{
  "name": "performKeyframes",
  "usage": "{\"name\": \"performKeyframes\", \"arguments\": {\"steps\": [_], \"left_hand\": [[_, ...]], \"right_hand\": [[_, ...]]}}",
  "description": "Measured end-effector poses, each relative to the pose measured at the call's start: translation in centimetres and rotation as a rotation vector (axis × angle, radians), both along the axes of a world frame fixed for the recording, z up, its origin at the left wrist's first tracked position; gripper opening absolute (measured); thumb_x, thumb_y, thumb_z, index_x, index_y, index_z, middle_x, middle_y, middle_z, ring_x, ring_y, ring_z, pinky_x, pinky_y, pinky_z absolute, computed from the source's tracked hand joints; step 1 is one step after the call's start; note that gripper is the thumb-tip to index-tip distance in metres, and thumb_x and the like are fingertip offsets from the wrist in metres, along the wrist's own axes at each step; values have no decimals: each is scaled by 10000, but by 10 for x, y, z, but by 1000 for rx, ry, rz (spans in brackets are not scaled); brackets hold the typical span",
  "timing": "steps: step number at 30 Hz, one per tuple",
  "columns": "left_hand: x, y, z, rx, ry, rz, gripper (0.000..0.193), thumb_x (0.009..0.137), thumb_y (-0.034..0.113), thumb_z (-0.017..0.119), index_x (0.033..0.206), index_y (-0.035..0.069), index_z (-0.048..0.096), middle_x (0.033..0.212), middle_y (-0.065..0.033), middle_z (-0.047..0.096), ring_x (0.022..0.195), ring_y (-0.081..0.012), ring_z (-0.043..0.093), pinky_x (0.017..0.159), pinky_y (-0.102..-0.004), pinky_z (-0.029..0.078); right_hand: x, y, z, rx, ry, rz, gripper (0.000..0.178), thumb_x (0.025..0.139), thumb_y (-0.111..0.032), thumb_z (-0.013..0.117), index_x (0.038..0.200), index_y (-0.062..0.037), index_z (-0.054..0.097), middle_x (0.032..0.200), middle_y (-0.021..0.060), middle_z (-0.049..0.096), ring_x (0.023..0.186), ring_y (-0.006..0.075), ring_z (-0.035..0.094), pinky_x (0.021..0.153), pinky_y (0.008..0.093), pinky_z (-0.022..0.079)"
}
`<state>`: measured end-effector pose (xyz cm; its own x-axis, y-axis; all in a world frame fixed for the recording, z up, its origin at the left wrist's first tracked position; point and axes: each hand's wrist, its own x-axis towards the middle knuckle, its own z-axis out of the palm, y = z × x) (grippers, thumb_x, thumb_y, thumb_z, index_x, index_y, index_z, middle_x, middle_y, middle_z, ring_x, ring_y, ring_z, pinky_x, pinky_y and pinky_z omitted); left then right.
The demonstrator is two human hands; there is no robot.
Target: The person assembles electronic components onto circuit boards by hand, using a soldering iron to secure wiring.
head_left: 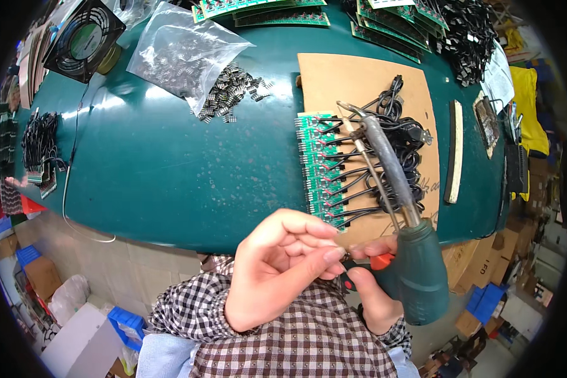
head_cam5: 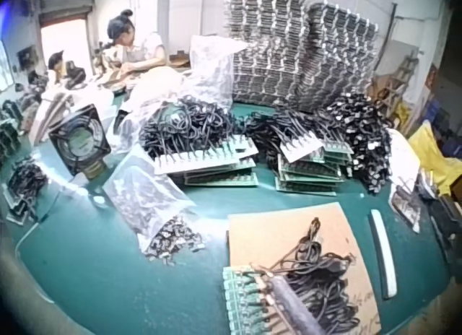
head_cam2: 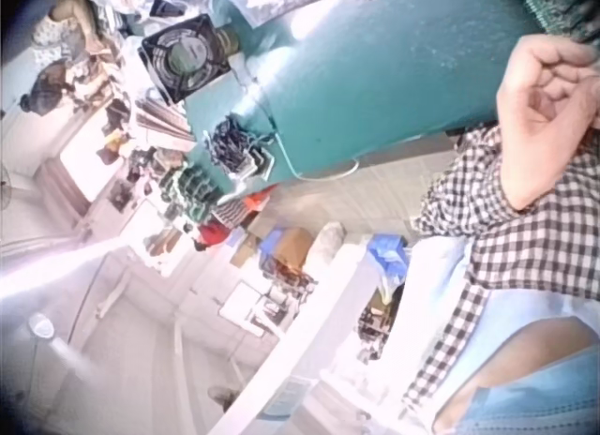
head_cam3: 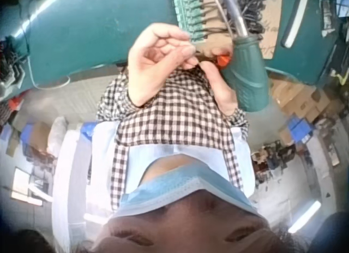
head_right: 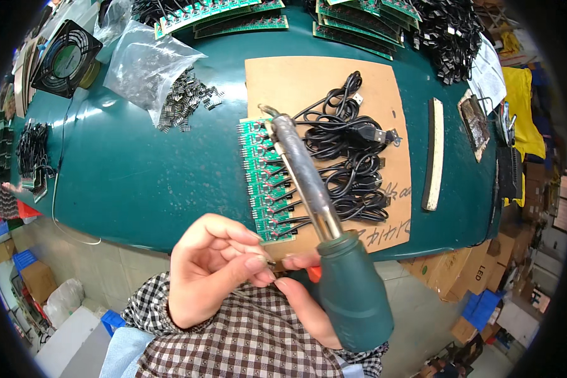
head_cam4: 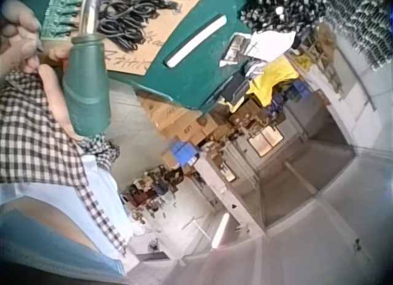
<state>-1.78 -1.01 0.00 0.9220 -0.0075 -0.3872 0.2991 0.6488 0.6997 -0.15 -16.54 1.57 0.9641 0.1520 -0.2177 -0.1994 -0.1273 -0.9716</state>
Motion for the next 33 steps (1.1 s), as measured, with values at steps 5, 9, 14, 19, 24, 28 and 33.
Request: {"name": "performKeyframes", "arguments": {"steps": [5,9,14,19,24,28,33], "left_hand": [[-10,-9,0,6,-8,-59,159,796,-93,530,941,-53,479,855,-145,595,788,-184,620,682,-259,530],[-17,-5,6,98,38,-195,146,813,-64,525,957,-83,509,881,-158,607,827,-192,621,721,-265,528],[-16,3,14,535,-65,-398,112,805,-13,560,901,-71,573,846,-147,622,781,-171,634,664,-241,534],[-19,4,10,569,-111,-335,87,799,10,577,864,-47,586,783,-108,627,750,-152,637,629,-230,526],[-15,19,-15,757,13,7,65,769,34,614,808,-8,584,716,-73,587,592,-89,579,514,-182,463],[1,38,-43,999,86,180,56,765,7,611,779,-11,560,668,-46,563,501,-52,494,454,-179,410],[-2,21,-32,892,-57,9,130,820,17,553,934,-46,558,761,-66,604,533,-39,526,449,-147,412]], "right_hand": [[-7,-8,-2,-198,-47,88,273,700,46,654,925,-41,526,837,45,578,754,114,575,644,228,463],[-9,-10,-1,-195,-41,139,254,699,43,651,903,-36,523,821,51,582,732,116,587,628,226,471],[-9,-8,3,-232,-52,132,235,696,40,652,881,-26,523,800,50,591,714,115,600,611,225,480],[-12,-7,1,-257,-49,130,243,688,36,662,883,-21,527,784,44,599,703,108,601,609,223,480],[-34,-22,-13,217,29,-25,397,812,-190,565,1099,14,380,913,137,504,791,225,565,707,345,494],[-45,-31,-10,210,85,-109,550,813,-385,530,1124,37,364,924,144,497,798,263,578,636,368,537],[-68,-56,-14,192,144,-150,522,809,-396,530,950,95,420,797,175,505,782,272,575,685,394,547]]}}
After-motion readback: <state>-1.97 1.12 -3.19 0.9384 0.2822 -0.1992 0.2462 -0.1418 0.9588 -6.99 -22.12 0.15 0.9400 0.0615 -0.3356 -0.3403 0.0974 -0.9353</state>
